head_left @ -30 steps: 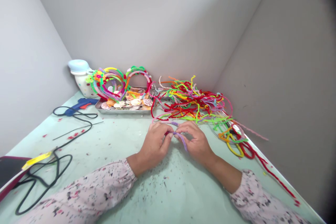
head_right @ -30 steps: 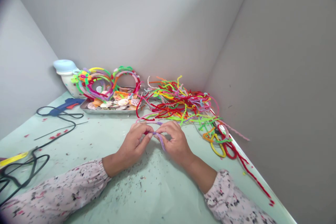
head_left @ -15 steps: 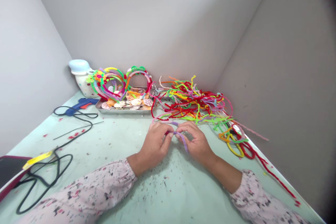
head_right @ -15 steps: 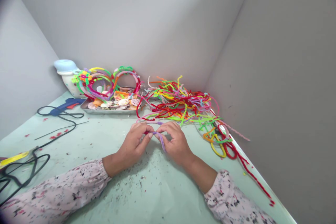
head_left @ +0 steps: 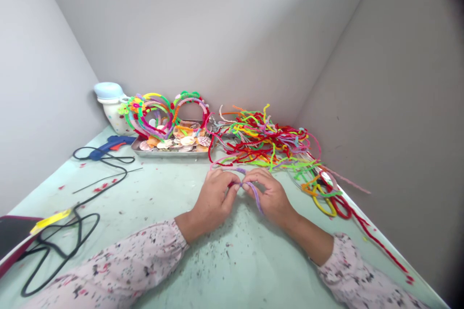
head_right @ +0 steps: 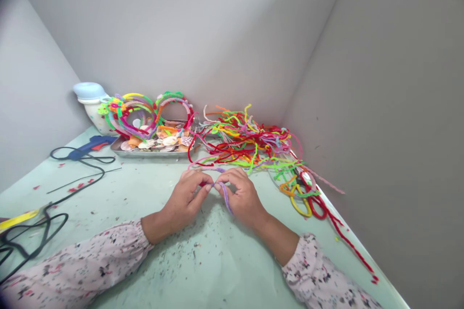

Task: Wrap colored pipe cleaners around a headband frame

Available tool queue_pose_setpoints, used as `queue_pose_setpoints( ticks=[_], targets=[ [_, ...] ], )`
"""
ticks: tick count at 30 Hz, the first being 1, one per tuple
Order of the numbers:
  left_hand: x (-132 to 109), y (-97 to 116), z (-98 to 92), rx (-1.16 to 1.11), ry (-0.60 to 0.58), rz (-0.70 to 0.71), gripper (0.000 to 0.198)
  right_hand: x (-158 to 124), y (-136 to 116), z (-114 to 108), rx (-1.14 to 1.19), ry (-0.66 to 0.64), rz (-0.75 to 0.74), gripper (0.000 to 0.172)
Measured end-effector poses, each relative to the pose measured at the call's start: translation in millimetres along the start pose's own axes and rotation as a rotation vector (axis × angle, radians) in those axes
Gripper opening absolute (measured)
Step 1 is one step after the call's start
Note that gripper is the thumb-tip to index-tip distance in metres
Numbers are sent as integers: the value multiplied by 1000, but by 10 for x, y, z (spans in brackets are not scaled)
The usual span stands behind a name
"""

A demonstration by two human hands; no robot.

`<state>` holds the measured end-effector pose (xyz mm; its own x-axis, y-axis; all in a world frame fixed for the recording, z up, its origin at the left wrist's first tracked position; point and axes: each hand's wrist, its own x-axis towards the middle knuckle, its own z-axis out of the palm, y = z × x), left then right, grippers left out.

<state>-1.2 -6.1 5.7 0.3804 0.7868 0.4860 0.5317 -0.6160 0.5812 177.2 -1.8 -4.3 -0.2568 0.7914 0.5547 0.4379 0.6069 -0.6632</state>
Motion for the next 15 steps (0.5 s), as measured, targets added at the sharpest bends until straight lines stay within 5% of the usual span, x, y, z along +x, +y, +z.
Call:
queue_pose_setpoints(
  ticks=[15],
  targets=[
    [-2, 11, -4, -3, -5, 0, 13, -5, -8, 7, 37, -38, 57, 11]
  ],
)
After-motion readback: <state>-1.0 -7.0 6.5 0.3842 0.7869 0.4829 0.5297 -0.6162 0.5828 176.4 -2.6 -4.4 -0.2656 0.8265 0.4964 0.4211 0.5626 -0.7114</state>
